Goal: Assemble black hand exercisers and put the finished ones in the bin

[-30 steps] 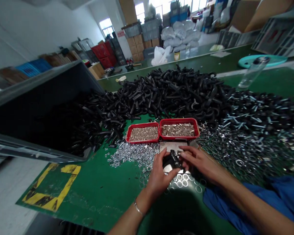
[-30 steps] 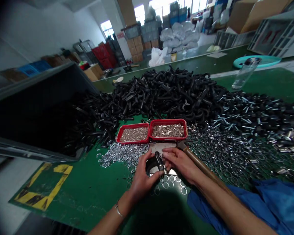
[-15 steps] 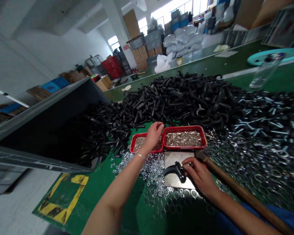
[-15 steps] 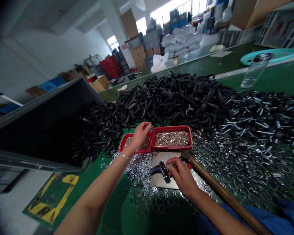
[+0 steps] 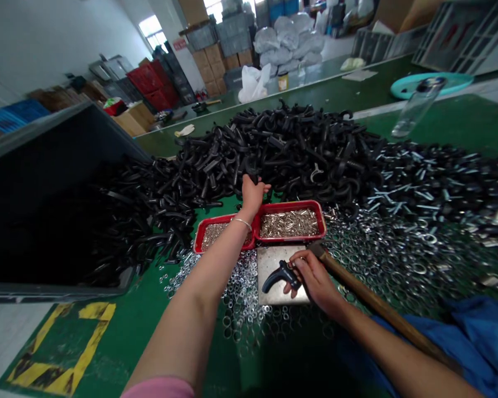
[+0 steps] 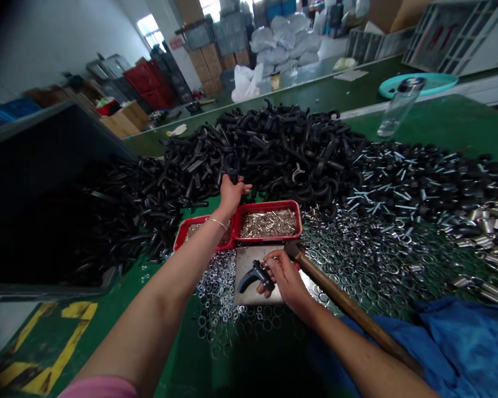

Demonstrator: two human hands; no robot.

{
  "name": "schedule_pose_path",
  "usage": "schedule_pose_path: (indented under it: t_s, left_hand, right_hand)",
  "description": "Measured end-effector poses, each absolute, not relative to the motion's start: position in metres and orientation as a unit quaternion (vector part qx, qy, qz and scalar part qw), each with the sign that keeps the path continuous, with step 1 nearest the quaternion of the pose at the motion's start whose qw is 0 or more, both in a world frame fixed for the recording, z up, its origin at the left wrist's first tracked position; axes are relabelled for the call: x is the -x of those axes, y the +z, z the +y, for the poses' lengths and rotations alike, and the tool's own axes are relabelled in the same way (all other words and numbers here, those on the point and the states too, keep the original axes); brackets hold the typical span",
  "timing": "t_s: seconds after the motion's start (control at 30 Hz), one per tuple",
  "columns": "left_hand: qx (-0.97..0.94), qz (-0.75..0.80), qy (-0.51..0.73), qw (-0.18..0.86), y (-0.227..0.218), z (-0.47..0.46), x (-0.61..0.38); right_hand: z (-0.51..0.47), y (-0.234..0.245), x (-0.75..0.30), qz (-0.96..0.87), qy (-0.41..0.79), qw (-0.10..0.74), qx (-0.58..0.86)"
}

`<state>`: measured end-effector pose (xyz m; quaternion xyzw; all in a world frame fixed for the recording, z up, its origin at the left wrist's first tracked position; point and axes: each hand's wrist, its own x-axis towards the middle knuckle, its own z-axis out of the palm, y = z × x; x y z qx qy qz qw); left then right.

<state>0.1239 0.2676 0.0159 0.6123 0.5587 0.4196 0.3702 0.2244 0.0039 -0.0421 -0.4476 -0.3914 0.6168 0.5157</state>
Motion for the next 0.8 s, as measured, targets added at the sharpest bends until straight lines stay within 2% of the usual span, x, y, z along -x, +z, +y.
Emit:
schedule_pose_path:
  t_s: [0.1, 0.2, 0.27, 0.4, 0.47, 0.63, 0.8]
  left_hand:
    - [-0.616, 0.450, 0.447, 0.467, 0.038, 0.218, -0.101]
    - [-0.580, 0.392, 0.422, 0.576, 0.046, 0.145, -0.074]
    - [-0.543, 0.405, 0.408, 0.612, 0.040, 0.096, -0.060]
    - [-0.481, 0.465, 0.384, 0.636, 0.014, 0.028, -0.046]
    - [-0.478, 0.495, 0.374, 0.622, 0.003, 0.011, -0.045]
    - [-0.499, 0.537, 0.367, 0.573, -0.010, -0.004, -0.054]
    - [-0.504, 0.548, 0.342, 0.574, -0.012, -0.008, -0.061]
  right_hand:
    - [0.007, -0.039, -0.227, -0.395, 0.618, 0.505, 0.455]
    - [0.008, -0.035, -0.230, -0.376, 0.632, 0.499, 0.459]
    - [0.007, -0.033, -0.231, -0.338, 0.678, 0.487, 0.435]
    - [0.002, -0.028, -0.232, -0.326, 0.753, 0.404, 0.404]
    - [0.001, -0.024, -0.233, -0.393, 0.694, 0.391, 0.458]
    - [-0.001, -0.012, -0.238, -0.621, 0.410, 0.374, 0.553]
    - [-0.004, -0.009, -0.239, -0.709, 0.318, 0.294, 0.557]
